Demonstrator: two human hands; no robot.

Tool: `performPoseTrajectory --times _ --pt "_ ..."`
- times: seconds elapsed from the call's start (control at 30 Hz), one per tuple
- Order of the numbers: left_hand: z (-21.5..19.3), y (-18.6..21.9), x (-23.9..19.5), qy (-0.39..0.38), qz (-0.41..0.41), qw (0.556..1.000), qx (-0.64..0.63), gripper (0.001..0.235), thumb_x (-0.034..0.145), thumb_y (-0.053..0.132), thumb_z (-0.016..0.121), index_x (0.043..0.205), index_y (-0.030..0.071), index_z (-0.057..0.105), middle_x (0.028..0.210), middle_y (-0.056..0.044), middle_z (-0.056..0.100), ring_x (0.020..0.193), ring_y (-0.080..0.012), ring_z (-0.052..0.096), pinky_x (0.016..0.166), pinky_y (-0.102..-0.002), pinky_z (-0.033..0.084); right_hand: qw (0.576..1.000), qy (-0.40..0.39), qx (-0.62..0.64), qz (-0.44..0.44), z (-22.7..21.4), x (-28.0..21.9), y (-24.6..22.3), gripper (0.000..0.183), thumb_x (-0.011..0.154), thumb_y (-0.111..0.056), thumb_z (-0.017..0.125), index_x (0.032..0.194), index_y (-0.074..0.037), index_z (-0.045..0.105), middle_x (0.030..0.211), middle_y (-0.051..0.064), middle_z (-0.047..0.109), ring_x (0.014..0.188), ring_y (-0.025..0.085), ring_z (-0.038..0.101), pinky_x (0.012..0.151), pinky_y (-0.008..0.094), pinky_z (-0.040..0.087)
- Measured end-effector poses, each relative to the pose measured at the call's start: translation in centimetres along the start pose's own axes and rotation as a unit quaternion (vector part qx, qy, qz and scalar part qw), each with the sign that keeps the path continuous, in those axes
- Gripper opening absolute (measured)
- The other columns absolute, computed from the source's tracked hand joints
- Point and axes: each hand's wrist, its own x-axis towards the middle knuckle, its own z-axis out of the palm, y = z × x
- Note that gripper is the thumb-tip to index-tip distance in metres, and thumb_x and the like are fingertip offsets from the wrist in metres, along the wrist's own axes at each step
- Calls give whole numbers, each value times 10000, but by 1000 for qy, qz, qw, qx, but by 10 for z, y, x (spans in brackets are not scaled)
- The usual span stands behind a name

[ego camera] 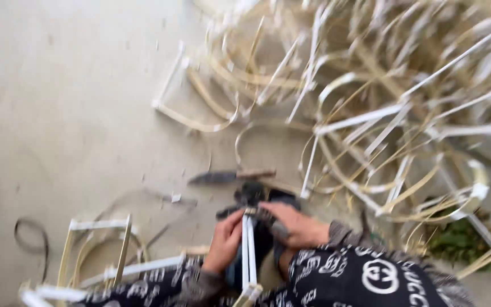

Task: Trimming and assembling bamboo frame components using hand snips.

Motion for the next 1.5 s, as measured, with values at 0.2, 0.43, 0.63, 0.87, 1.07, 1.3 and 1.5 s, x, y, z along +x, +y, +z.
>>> performPoseTrajectory --times 0.2,0.43,0.63,0.87,1.07,1.3,1.5 --pt "-5 -6 6 10 -15 999 -49 307 1017 48 509 1268 -30 668 1022 -11 725 877 -56 628 764 -208 519 998 24 -45 43 4 18 -7 453 844 -195 748 1213 -10 561 1107 223 649 1070 416 623 918 470 502" --pt "-21 -35 13 -5 -33 997 -65 302 999 47 523 1237 -69 668 974 -51 744 842 -90 670 754 -233 549 998 30 -39 42 1 21 -9 282 863 -176 716 1075 -52 579 922 176 655 888 398 656 745 468 530" --pt "-57 -39 12 11 -44 993 -108 330 979 70 568 1277 -39 658 908 -94 756 773 -114 683 680 -253 543 994 19 -38 103 13 20 24 211 932 -242 691 1047 -96 592 840 168 677 820 353 688 709 447 547" --pt "-126 38 -7 285 -9 950 -130 288 1040 113 537 1278 7 660 953 -98 741 736 -130 642 623 -282 531 991 -20 -129 -37 -10 36 -39 791 692 -444 848 1258 20 548 1129 233 626 1086 421 580 911 537 464" --pt "-95 24 -18 301 6 927 -224 340 1017 129 525 1327 35 627 984 -83 734 811 -144 690 717 -317 588 995 -91 -24 14 -10 74 3 622 821 -339 786 1340 -63 582 1308 154 622 1259 320 582 1065 433 476" --pt "-38 -58 -65 203 -82 965 -142 349 990 118 584 1289 -49 648 1097 -112 783 871 -146 754 681 -289 588 975 41 -215 22 10 151 44 501 775 -184 794 1225 -66 609 1214 160 601 1165 365 523 983 465 440" --pt "-34 -129 -110 167 -144 964 -149 467 986 108 573 1451 70 545 1047 -151 795 656 -137 738 530 -278 569 957 3 -274 92 21 159 67 407 811 -188 765 1192 -106 648 1122 106 613 1113 335 548 968 441 488"
